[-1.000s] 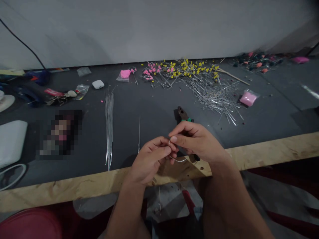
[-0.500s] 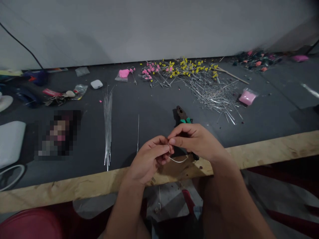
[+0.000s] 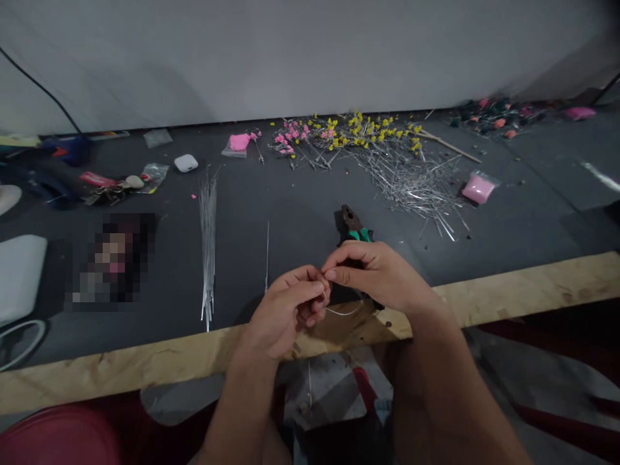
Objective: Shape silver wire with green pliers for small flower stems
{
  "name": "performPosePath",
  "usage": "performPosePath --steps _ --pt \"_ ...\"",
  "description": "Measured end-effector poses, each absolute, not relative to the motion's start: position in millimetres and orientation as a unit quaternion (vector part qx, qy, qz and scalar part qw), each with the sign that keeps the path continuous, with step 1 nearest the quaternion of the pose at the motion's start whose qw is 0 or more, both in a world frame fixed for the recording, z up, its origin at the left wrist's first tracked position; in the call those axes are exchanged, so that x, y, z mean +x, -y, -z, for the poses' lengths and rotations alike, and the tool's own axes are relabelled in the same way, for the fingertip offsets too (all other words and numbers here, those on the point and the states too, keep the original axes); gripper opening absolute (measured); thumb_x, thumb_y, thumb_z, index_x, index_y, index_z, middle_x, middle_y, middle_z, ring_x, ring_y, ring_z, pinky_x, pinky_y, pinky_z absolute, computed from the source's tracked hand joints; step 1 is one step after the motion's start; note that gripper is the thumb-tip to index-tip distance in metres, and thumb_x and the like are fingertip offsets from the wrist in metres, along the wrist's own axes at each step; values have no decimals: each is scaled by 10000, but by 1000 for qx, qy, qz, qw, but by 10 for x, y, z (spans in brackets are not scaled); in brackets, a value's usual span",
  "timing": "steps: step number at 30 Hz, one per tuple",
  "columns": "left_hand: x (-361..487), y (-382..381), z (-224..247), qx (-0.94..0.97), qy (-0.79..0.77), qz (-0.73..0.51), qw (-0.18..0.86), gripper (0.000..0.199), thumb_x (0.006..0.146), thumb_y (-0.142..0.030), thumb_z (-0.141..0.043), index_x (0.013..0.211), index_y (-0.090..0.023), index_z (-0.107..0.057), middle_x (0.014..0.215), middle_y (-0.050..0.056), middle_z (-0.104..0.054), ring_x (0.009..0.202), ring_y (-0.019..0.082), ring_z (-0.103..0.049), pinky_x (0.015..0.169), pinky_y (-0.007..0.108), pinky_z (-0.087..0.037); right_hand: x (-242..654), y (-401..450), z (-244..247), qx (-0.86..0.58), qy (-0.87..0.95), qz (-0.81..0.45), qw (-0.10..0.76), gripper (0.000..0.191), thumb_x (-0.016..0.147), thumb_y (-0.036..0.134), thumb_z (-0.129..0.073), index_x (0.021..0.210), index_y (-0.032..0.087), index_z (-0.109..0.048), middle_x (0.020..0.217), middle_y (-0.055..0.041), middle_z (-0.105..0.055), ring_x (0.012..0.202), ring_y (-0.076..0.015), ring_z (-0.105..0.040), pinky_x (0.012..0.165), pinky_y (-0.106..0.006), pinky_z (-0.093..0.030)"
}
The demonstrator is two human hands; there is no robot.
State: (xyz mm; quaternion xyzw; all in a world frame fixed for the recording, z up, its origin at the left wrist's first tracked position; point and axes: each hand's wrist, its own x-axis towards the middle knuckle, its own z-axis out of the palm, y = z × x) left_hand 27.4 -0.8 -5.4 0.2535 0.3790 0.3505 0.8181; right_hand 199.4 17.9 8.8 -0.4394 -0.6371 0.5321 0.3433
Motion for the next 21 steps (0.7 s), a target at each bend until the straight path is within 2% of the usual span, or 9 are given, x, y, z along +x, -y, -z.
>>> performPosePath --steps 7,21 --pt "278 -11 88 206 -356 -369 834 87 660 -111 -627 659 -136 -543 584 -33 -521 442 22 -385 397 132 -286 1942 -179 -64 -437 593 -582 345 61 808 271 -644 812 211 -650 745 15 -679 736 -134 -625 692 -267 -475" --pt "297 12 112 175 -300 -386 854 124 686 -116 -670 673 -138 -549 595 -45 -543 360 -30 -274 340 73 -209 1888 -153 -108 -395 552 -639 361 80 834 269 -625 787 206 -619 686 21 -668 689 -117 -639 681 -254 -493"
